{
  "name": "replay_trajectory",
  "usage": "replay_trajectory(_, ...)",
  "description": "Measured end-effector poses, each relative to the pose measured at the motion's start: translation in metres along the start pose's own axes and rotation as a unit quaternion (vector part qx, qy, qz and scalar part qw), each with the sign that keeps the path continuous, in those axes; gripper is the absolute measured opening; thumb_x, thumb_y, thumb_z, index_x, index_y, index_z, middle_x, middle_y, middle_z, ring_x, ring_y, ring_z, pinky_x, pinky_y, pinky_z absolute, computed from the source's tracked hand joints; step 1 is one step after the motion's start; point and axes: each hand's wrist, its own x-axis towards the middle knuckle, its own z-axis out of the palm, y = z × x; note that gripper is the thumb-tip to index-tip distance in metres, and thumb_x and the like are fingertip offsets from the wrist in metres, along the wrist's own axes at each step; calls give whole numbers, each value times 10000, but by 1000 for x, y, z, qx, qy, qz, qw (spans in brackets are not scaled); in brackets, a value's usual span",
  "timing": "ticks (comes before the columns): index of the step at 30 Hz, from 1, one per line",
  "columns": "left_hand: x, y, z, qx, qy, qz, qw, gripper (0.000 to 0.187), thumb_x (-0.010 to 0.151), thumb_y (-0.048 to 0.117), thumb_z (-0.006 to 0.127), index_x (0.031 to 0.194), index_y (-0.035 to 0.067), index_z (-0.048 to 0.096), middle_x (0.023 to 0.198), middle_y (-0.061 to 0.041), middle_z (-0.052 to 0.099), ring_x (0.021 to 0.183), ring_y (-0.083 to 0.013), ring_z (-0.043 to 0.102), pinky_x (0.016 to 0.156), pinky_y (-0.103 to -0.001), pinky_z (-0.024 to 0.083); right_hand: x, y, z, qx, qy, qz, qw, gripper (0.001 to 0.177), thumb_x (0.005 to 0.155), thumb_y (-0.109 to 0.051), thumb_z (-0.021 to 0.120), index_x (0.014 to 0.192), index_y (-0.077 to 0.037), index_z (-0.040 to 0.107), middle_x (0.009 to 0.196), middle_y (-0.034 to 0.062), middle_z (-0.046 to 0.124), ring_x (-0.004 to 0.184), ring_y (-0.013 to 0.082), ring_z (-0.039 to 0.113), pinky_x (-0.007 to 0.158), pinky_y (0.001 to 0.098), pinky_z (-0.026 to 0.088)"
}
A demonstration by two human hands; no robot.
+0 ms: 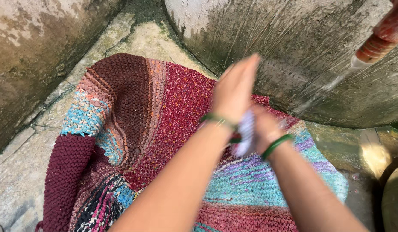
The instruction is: The person washes a colorful textured rug on a concrete floor by rubbing a brush over its surface.
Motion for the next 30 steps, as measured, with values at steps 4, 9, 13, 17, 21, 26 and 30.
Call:
replay_trajectory(4,-73,-60,-84,353,-44,-26,934,576,1035,491,369,1427,126,578,1518,-126,523,1473,-304,376,1227,-472,192,-67,99,81,-494,0,-217,842,318,871,-251,584,1124,-62,622,1029,209,662,918,361,638,805,480,532)
replay_trajectory(9,-120,-74,-159,511,-141,26,847,640,966,528,486,1463,126,513,1577,-210,368,1497,-367,252,1211,-535,106,-94,104,57,-568,-49,-425,704,697,745,-349,784,1377,-146,572,1026,199,665,974,376,624,838,529,483)
replay_trajectory(13,-130,-63,-170,549,-182,32,815,849,843,579,601,1556,160,412,1628,-250,264,1518,-427,191,1166,-562,67,-55,74,-29,-572,127,-323,743,614,802,-374,753,1371,-210,593,1070,180,705,1031,356,647,906,482,534)
replay_trajectory(17,-129,-59,-167,571,-171,31,802,887,830,589,604,1568,166,354,1643,-237,231,1522,-425,173,1179,-585,49,-40,59,-55,-590,348,-73,725,729,852,-537,710,1501,-269,515,1155,268,623,1021,445,615,835,543,528)
replay_trajectory(21,-134,-70,-162,568,-150,79,805,798,875,542,577,1538,149,371,1599,-232,277,1492,-409,205,1189,-589,74,-64,96,52,-565,251,-190,763,488,851,-479,723,1172,-118,653,1130,229,635,1031,396,633,869,511,540)
replay_trajectory(26,-145,-70,-171,593,-122,100,789,730,887,492,551,1525,175,395,1600,-171,323,1479,-359,236,1186,-593,92,-114,100,75,-568,-16,-223,792,807,763,-382,808,1492,-196,515,1096,204,615,1055,389,610,883,511,506)
replay_trajectory(30,-140,-67,-168,589,-127,80,794,783,858,537,556,1541,189,394,1616,-168,313,1490,-377,222,1187,-626,70,-87,102,-47,-529,128,-271,794,584,826,-285,678,1388,-145,604,1270,186,654,1141,361,640,948,459,516)
